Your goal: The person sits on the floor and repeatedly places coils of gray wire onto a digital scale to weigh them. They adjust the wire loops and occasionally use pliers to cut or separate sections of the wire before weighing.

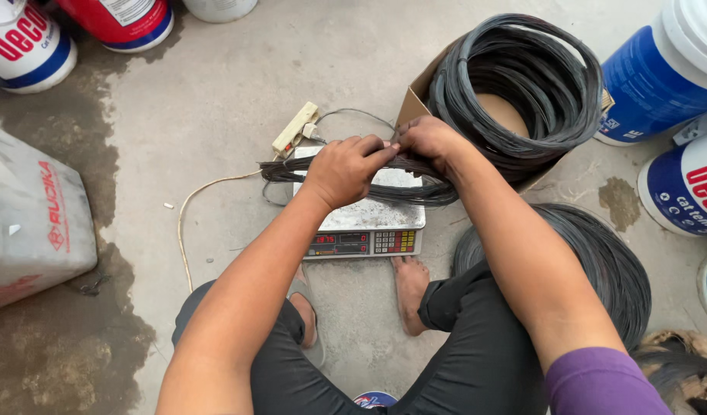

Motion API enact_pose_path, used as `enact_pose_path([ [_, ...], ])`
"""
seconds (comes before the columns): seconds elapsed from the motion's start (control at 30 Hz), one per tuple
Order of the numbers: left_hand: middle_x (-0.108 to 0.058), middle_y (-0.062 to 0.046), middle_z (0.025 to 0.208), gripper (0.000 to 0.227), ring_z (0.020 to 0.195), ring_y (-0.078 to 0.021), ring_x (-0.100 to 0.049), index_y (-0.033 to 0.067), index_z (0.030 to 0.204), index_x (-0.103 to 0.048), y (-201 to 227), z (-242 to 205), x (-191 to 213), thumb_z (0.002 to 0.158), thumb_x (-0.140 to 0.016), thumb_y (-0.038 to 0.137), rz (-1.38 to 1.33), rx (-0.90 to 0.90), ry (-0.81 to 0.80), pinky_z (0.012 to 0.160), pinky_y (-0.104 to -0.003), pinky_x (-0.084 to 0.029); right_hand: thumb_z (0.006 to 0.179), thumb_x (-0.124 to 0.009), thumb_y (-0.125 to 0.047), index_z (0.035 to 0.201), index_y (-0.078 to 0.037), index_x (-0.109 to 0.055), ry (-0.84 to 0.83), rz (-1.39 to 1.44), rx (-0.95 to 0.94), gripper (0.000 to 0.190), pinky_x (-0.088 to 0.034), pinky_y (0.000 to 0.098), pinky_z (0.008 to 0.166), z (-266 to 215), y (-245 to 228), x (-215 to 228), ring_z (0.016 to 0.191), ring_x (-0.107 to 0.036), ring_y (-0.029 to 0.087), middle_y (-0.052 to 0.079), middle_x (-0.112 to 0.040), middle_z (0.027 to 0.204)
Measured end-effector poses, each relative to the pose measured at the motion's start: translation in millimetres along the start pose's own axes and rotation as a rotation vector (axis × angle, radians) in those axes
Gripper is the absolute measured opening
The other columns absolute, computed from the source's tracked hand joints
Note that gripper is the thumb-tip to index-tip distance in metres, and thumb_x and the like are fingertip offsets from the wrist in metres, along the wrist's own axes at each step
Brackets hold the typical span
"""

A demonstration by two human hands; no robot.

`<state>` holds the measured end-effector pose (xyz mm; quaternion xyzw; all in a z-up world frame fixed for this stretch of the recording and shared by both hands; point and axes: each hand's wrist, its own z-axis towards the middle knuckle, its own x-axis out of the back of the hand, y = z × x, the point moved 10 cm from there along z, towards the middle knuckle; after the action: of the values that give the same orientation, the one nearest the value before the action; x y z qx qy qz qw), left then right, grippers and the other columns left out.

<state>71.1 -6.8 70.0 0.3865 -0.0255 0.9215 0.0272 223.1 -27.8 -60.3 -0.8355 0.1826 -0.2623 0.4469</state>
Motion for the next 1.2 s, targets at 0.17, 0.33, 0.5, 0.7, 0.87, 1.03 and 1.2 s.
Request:
enact_pose_path([
  [0.17,-0.05,0.009,0.082,0.018,0.069,-0.0168,-0.057,0.0308,0.094,-0.056,-8,9,-1,0.081,-0.045,0.024,-0.051,0.123,-0.12,0.056,-0.031,-0.048,0.066,-0.071,-0.012,0.08,0.0,-0.063,0.076,0.011,0.064,0.02,-0.047,0.025,0.043,-22,-18,7,0.05,-0.056,0.016,0.012,-0.059,0.06],
  [0.33,-0.056,0.009,0.087,0.026,0.08,-0.0215,-0.061,0.0303,0.092,-0.061,-28,14,-19,0.07,-0.054,0.02,-0.222,0.319,-0.411,0.067,-0.036,-0.05,0.071,-0.072,-0.022,0.079,-0.003,-0.061,0.344,0.036,0.293,0.024,-0.048,0.0257,0.045,-26,-33,35,0.055,-0.06,0.017,0.009,-0.058,0.059],
  [0.5,-0.061,0.003,0.091,0.027,0.094,-0.0302,-0.059,0.0246,0.094,-0.063,-54,4,-39,0.068,-0.057,0.019,-0.309,0.532,-0.749,0.081,-0.045,-0.047,0.053,-0.051,0.0,0.087,-0.004,-0.063,0.221,0.004,0.973,0.036,-0.053,0.0355,0.067,-92,-100,10,0.074,-0.057,0.024,0.012,-0.054,0.08],
  [0.7,-0.064,0.002,0.078,0.018,0.09,-0.0303,-0.06,0.0307,0.078,-0.065,-76,-13,-48,0.071,-0.05,0.026,-0.341,0.672,-0.852,0.079,-0.045,-0.046,0.057,-0.052,0.004,0.096,-0.01,-0.062,0.304,-0.698,1.53,0.042,-0.048,0.0377,0.065,-159,-125,-54,0.075,-0.056,0.029,0.012,-0.051,0.09],
  [0.87,-0.064,0.001,0.077,0.022,0.089,-0.0273,-0.061,0.0321,0.082,-0.066,-81,-17,-40,0.071,-0.048,0.025,-0.429,0.727,-0.889,0.083,-0.04,-0.045,0.081,-0.055,-0.009,0.091,-0.01,-0.063,0.475,-0.85,1.767,0.013,-0.047,0.0332,0.06,-171,-122,-68,0.064,-0.054,0.026,0.011,-0.052,0.083],
  [1.03,-0.066,-0.009,0.082,0.036,0.086,-0.0257,-0.063,0.0168,0.097,-0.066,-71,-21,-38,0.061,-0.063,0.02,-0.776,0.769,-0.889,0.081,-0.037,-0.046,0.083,-0.057,-0.013,0.088,-0.008,-0.066,0.32,-0.678,1.855,0.011,-0.049,0.0353,0.059,-189,-124,-65,0.06,-0.055,0.03,0.014,-0.057,0.081],
  [1.2,-0.065,-0.01,0.073,0.034,0.065,-0.0171,-0.062,0.0067,0.093,-0.067,-75,-19,-46,0.064,-0.065,0.024,-0.999,0.851,-0.702,0.064,-0.028,-0.049,0.077,-0.069,-0.007,0.079,-0.005,-0.068,0.15,-0.428,1.544,0.004,-0.049,0.0368,0.057,-157,-126,-48,0.063,-0.06,0.031,0.013,-0.063,0.08],
])
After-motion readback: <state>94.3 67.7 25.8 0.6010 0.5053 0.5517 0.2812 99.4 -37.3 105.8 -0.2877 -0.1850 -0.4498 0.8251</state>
